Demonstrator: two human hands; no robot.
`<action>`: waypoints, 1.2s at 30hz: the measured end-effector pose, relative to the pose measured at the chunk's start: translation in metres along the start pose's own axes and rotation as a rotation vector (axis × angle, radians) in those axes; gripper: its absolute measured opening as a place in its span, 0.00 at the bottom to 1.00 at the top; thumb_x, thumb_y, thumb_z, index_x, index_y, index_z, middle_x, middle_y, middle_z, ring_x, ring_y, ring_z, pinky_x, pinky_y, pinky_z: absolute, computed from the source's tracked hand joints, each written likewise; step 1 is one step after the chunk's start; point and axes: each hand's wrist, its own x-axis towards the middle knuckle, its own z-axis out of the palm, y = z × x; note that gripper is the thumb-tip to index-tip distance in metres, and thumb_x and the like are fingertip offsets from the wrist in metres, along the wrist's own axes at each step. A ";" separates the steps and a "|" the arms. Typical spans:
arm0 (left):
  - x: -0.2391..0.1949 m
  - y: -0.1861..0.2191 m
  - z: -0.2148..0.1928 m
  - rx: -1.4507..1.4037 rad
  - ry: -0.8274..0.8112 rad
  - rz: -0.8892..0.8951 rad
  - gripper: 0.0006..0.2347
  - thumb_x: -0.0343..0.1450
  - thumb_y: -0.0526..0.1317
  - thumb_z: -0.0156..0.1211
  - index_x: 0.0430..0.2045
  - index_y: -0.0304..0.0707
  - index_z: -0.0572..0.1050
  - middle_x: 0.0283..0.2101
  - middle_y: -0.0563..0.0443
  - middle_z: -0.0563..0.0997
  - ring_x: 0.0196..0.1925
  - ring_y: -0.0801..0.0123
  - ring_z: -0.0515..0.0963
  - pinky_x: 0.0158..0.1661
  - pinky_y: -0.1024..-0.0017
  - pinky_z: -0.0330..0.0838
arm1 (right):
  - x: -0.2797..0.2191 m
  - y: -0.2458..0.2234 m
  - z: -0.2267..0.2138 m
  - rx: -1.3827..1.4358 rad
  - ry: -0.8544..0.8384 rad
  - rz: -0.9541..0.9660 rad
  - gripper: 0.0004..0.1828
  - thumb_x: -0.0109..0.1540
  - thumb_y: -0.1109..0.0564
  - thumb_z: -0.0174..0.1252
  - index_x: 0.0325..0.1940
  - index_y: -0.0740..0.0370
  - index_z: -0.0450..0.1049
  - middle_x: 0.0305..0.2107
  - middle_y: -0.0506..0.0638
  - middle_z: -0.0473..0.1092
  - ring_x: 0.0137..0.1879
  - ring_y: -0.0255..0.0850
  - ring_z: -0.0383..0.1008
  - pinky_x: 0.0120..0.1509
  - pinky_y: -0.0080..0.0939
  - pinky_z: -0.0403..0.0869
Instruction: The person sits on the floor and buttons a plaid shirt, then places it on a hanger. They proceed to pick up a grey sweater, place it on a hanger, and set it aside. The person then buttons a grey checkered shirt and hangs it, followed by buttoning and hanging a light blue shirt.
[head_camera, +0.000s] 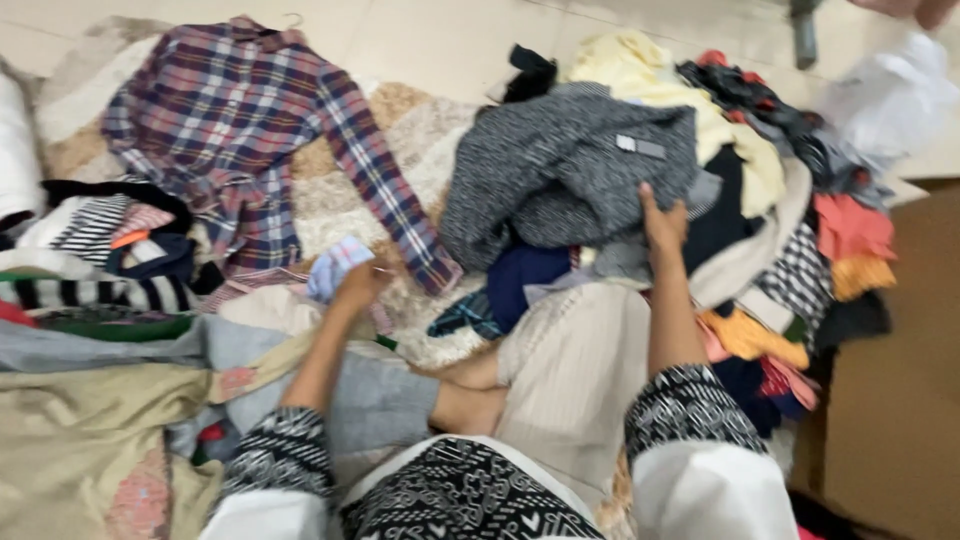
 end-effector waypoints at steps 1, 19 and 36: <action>-0.002 -0.002 -0.007 0.005 -0.013 0.011 0.18 0.71 0.40 0.59 0.55 0.33 0.77 0.50 0.27 0.82 0.57 0.31 0.77 0.57 0.42 0.68 | -0.007 -0.006 -0.004 0.002 0.015 0.010 0.59 0.60 0.18 0.65 0.76 0.64 0.58 0.68 0.72 0.57 0.75 0.65 0.55 0.76 0.67 0.57; -0.024 0.238 0.055 -0.208 0.091 0.497 0.10 0.75 0.35 0.59 0.49 0.44 0.81 0.46 0.42 0.83 0.42 0.60 0.85 0.46 0.65 0.75 | -0.063 -0.004 -0.040 0.433 -0.476 0.049 0.52 0.66 0.32 0.63 0.82 0.52 0.43 0.78 0.59 0.37 0.82 0.58 0.38 0.80 0.69 0.48; 0.129 0.283 0.055 -0.033 0.408 0.070 0.29 0.75 0.63 0.51 0.69 0.50 0.63 0.65 0.34 0.68 0.65 0.36 0.66 0.61 0.40 0.59 | -0.088 -0.075 -0.062 0.296 -0.399 0.337 0.45 0.60 0.49 0.64 0.75 0.70 0.54 0.69 0.76 0.52 0.75 0.69 0.52 0.73 0.74 0.57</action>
